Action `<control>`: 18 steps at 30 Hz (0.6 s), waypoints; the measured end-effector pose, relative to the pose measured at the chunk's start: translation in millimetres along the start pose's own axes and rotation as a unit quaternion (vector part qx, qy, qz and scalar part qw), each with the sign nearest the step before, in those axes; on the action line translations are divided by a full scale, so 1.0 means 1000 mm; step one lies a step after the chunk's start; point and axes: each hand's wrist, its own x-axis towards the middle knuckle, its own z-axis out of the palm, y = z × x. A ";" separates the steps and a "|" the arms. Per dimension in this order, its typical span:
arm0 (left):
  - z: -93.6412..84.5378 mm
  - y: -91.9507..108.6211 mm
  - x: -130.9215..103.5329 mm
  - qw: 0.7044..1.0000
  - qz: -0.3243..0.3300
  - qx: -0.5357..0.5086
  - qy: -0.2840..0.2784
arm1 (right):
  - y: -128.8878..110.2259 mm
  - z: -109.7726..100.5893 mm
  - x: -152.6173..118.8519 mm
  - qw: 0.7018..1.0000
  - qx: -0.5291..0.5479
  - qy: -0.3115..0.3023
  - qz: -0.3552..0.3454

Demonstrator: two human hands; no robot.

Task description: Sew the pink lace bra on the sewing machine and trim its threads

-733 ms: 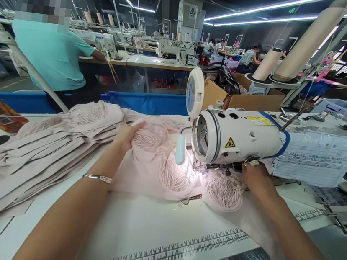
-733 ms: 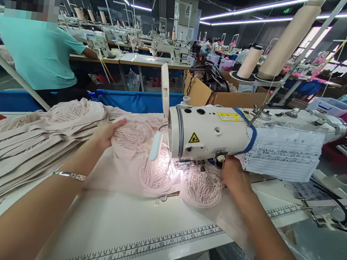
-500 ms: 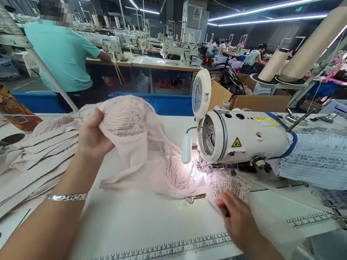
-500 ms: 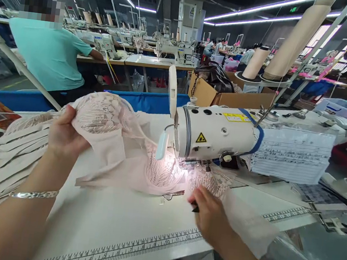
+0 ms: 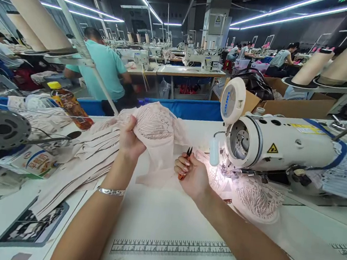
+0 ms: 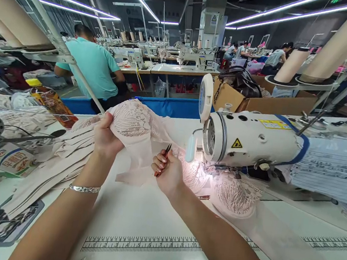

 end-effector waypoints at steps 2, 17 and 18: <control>0.000 0.000 0.000 1.000 -0.006 0.001 -0.001 | 0.000 0.003 0.006 1.000 0.012 0.004 -0.018; 0.016 0.037 -0.019 0.995 0.085 0.008 -0.047 | -0.004 -0.008 -0.010 0.999 -0.035 0.013 -0.029; 0.019 0.049 -0.029 0.990 0.120 0.021 -0.066 | -0.004 -0.012 -0.021 0.998 -0.055 -0.004 -0.007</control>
